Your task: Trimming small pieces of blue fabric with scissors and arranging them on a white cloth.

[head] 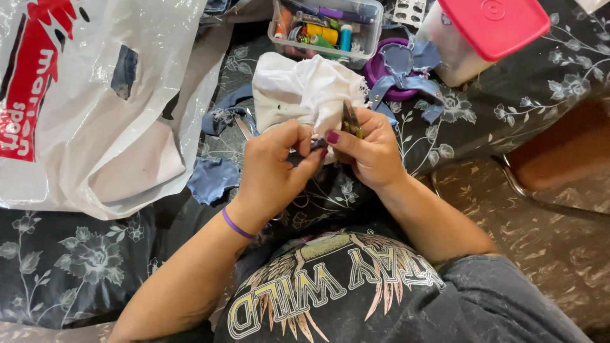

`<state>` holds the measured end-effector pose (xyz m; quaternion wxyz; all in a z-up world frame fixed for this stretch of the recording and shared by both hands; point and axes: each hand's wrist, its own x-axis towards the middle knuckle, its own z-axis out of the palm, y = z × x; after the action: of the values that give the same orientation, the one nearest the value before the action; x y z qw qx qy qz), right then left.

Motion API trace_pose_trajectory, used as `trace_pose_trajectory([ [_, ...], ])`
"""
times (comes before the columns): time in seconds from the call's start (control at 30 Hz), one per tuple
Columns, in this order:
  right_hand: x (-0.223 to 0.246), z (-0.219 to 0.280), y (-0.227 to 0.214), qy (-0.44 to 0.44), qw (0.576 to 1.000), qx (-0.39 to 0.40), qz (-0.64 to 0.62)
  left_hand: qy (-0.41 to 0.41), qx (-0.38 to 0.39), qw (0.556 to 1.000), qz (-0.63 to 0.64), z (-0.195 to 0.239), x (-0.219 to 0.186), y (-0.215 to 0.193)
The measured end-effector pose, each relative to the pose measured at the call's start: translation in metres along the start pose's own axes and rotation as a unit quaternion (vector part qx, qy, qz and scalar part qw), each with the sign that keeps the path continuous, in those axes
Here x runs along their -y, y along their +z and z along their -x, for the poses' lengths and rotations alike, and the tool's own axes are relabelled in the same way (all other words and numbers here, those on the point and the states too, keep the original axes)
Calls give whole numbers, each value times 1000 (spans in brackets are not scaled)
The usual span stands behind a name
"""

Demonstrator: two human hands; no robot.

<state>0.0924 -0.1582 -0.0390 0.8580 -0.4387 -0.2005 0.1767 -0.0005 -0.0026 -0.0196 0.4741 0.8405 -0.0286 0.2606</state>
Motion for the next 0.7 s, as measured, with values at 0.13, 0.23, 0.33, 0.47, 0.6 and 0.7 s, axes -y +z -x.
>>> trace_pose_trajectory([
  [0.13,-16,-10,-26,6,1000,-19,2,0,30,999,21,-3,-3,3],
  [0.23,-26,-14,-41,4,1000,-18,17,-11,41,997,64,-8,-9,0],
  [0.33,-26,-15,-38,25,1000,-16,2,-8,51,994,93,-8,-4,0],
  [0.47,-23,-10,-43,2,1000,-11,22,-15,36,990,139,-7,8,0],
  [0.6,2,-4,-30,-22,990,17,141,-58,-5,982,179,-8,7,-6],
  [0.7,8,5,-43,-51,967,41,247,-66,-39,979,191,-7,11,-1],
])
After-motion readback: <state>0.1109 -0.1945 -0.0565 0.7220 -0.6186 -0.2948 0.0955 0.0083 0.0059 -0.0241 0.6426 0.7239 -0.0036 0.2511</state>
